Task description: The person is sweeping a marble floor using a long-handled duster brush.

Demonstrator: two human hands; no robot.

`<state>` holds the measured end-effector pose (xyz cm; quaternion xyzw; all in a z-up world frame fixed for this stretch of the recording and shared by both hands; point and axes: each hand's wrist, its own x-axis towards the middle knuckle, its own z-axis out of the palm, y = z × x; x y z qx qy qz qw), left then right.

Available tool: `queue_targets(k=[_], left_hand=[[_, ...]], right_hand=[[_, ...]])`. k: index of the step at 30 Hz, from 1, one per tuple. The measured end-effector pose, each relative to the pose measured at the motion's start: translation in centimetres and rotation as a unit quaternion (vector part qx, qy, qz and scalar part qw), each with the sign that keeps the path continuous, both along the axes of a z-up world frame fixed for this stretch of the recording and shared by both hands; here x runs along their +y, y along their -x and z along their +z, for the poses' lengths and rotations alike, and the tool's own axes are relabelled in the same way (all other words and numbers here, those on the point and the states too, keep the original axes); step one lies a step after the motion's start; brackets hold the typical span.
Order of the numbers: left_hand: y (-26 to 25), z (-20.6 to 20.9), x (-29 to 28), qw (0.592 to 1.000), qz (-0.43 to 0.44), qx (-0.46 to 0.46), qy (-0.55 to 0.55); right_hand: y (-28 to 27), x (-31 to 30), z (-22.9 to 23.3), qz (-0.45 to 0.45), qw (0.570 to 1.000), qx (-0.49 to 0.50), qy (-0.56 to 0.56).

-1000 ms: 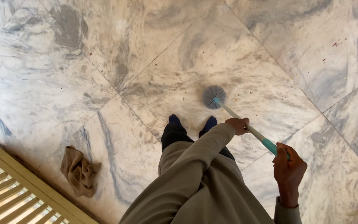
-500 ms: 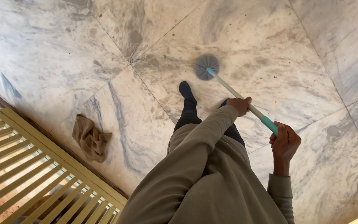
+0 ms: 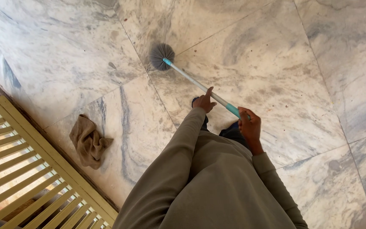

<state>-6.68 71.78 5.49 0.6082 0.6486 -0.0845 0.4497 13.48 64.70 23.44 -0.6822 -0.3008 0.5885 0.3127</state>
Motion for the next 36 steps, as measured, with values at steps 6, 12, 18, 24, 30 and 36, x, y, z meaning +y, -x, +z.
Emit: queue_targets(k=[6,12,18,24,30,36], left_hand=[[-7.9,3.2,0.4,0.989,-0.034,-0.114,-0.085],[-17.3,2.2,0.8,0.962,-0.207,-0.18,0.018],[-19.8,3.8,1.8,0.944,-0.293,-0.144,0.047],[-19.7,5.5,2.9,0.975,-0.163,-0.152,0.001],[-16.5,3.5,5.8,0.994,-0.091,-0.059,-0.026],[-4.8,-0.6,7.9,0.995,0.016,0.046,0.082]], right_hand=[[-2.9,-1.9,11.4,-0.066,0.982,-0.17,-0.056],[-1.2,-4.6,9.0,0.013,0.895,-0.428,-0.129],[-2.2,-3.4,4.9,-0.014,0.869,-0.468,-0.161],[-4.1,0.0,6.9,-0.032,0.906,-0.401,-0.136],[-5.3,4.6,6.2,-0.059,0.974,-0.205,-0.071],[-2.8,8.3,-4.8,0.083,0.99,-0.096,-0.056]])
